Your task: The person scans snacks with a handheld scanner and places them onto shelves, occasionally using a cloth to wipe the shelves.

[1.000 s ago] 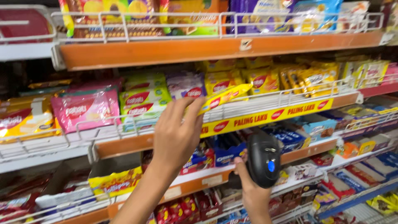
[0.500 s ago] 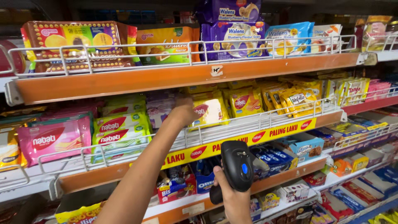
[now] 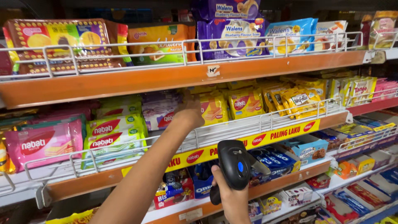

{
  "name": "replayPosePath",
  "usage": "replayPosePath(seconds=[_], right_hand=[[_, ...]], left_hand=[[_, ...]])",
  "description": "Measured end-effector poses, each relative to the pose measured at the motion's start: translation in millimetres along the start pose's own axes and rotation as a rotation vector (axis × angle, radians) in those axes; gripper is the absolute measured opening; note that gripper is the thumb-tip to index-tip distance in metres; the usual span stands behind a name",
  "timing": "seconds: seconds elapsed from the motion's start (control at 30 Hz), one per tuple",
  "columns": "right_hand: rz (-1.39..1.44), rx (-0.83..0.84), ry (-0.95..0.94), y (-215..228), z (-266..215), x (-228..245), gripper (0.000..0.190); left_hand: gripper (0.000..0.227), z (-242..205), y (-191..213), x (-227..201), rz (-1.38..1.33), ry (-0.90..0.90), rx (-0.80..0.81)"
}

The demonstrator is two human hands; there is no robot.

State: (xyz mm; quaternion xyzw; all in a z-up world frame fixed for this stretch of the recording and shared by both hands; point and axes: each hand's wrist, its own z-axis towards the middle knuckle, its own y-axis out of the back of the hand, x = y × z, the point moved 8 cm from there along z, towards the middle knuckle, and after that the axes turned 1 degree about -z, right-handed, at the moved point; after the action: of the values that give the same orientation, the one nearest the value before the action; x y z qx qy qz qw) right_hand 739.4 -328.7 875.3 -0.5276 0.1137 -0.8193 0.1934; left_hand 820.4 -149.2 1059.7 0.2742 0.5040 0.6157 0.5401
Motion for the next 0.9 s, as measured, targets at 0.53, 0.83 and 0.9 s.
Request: replayPosePath(seconds=[0.53,0.83,0.9], right_hand=[[-0.005,0.120,-0.117,-1.5,-55.1,-73.3,0.020],[0.018,0.658,-0.624,-127.8,-299.4,-196.3,0.045],[-0.007,0.921,-0.530,-170.6,-362.5,-199.3,0.035]], left_hand=[[0.037,-132.7,62.3,22.6,-0.538,-0.402,-0.597],[0.023,-429.6,-69.6,284.8,-1.045,0.185,-0.394],[0.020,-505.7,-93.6,373.1,-1.113,0.427,-0.579]])
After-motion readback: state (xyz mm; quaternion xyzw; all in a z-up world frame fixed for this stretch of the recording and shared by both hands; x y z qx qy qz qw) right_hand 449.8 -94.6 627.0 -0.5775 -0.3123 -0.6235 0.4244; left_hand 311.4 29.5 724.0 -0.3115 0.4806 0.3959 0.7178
